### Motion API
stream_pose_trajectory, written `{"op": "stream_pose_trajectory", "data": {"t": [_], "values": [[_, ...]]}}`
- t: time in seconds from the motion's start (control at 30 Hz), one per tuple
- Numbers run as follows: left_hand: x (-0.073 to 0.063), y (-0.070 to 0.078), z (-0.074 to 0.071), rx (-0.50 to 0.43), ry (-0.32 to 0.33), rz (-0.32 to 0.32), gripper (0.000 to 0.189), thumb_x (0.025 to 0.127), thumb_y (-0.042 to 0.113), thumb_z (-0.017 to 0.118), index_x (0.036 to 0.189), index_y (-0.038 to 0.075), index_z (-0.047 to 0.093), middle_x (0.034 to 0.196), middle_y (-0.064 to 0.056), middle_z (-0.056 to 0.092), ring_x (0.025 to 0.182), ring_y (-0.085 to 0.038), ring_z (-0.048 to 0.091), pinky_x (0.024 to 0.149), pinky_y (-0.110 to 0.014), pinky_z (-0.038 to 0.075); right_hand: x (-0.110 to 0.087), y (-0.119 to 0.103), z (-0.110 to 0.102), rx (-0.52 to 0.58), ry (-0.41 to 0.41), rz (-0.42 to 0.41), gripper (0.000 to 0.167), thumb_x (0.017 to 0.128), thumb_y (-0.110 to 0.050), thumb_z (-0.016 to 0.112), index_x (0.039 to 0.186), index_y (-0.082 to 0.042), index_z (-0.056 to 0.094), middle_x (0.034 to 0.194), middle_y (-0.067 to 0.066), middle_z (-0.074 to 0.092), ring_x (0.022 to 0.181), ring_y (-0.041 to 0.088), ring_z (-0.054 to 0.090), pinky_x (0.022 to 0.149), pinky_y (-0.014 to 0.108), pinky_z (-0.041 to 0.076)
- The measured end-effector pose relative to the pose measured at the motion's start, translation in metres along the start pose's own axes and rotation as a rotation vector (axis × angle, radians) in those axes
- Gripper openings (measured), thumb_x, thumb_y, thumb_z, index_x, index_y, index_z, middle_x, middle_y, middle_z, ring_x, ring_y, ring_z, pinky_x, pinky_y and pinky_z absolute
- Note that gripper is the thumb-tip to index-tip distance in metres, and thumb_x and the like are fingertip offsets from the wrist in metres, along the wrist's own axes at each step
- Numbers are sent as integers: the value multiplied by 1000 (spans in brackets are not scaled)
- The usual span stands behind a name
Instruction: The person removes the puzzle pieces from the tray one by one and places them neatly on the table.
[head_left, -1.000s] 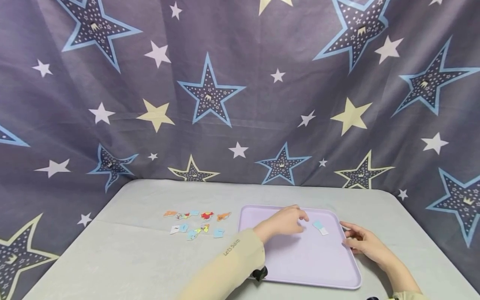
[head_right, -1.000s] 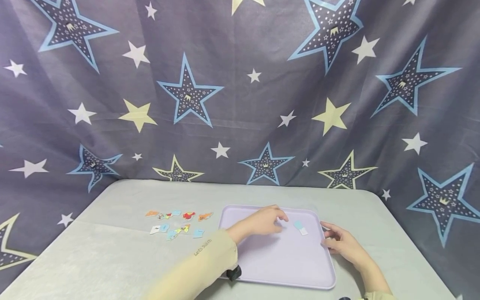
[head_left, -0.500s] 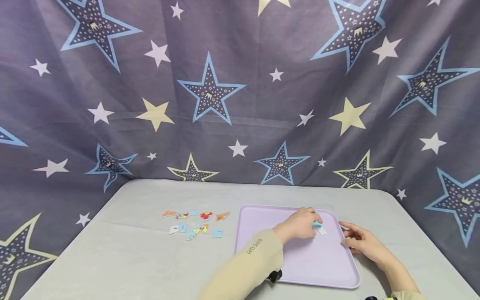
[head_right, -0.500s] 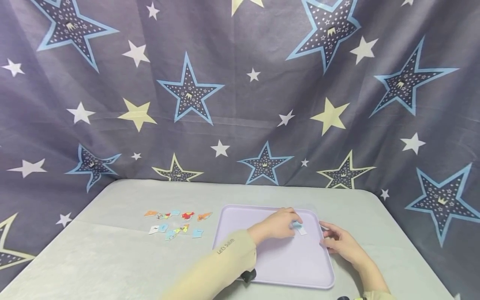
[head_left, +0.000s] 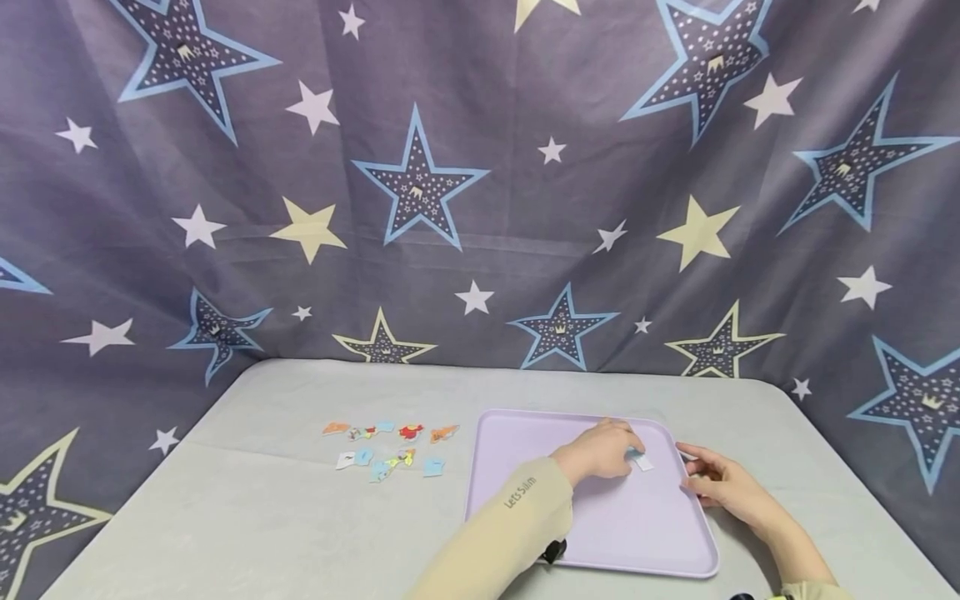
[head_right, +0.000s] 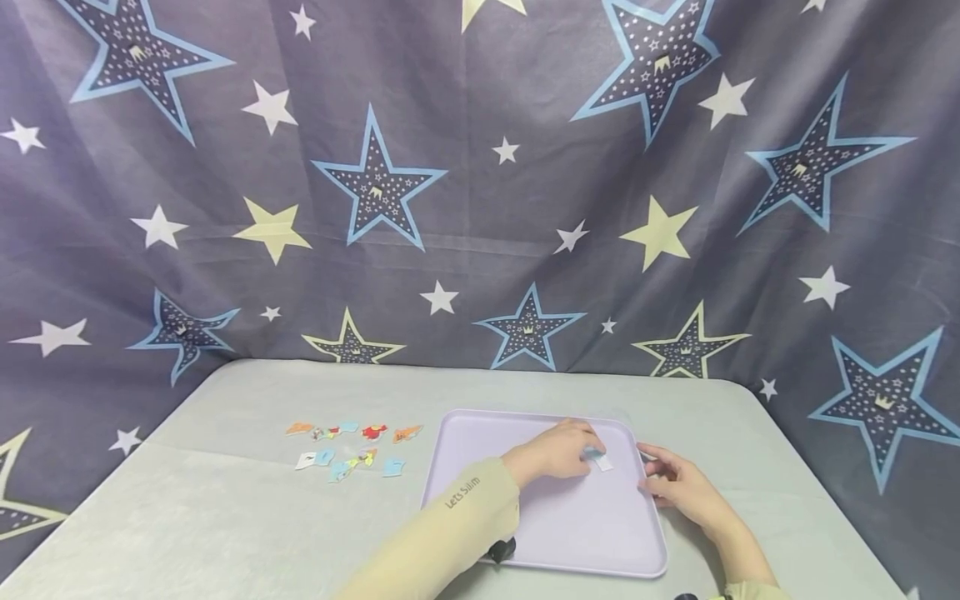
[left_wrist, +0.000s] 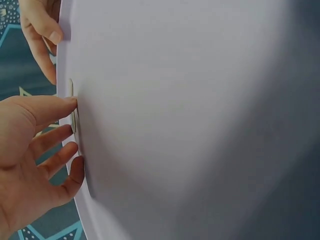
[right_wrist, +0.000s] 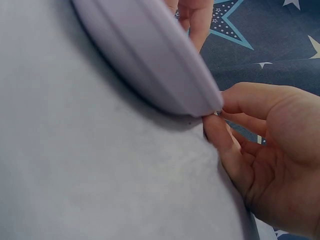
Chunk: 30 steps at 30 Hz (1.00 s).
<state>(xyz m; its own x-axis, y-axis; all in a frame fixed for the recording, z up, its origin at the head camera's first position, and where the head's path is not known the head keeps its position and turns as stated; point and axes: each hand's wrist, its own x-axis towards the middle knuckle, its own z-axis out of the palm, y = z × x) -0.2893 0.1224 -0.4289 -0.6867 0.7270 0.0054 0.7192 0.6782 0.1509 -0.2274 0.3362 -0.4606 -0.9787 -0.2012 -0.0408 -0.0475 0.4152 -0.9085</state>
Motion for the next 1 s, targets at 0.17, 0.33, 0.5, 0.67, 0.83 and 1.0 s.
{"op": "stream_pose_trajectory", "data": {"t": [0.17,0.33,0.5,0.67,0.83,1.0], "values": [[1,0,2,30,23,-8,33,77,21,68,109,28,66,109,13,58,110,-4,49,103,-20,28,-1,0,0,-4,-1,6,62,85,-9,58,135,12,28,98,9,48,75,4,49,63,26,50],[3,-3,4,24,67,24,23,74,22,71,97,26,70,94,13,60,93,-2,53,88,-12,35,-1,-1,0,1,-1,-4,61,85,-8,58,134,13,28,96,8,48,74,3,48,61,26,50],[2,-5,1,-24,82,30,15,73,19,73,87,23,70,83,12,59,76,-1,48,78,-11,37,0,-2,0,4,12,13,62,84,-9,59,135,11,29,96,7,47,74,3,47,62,26,50],[1,-7,-1,-38,68,22,14,72,19,72,85,22,69,77,11,52,70,-1,43,69,-10,35,1,-2,1,1,8,24,62,84,-9,59,135,11,28,96,7,47,74,3,47,62,26,50],[-2,-7,-3,-27,61,28,12,73,20,72,85,22,69,75,12,54,73,-1,45,71,-10,36,1,-2,1,5,5,16,62,85,-9,59,135,10,28,96,7,46,75,3,47,62,26,50],[-5,-7,-6,-18,50,17,11,73,21,71,84,23,69,77,15,59,79,-1,48,77,-11,37,0,0,1,-2,6,4,62,85,-10,59,135,11,29,95,6,46,74,2,47,62,26,50]]}}
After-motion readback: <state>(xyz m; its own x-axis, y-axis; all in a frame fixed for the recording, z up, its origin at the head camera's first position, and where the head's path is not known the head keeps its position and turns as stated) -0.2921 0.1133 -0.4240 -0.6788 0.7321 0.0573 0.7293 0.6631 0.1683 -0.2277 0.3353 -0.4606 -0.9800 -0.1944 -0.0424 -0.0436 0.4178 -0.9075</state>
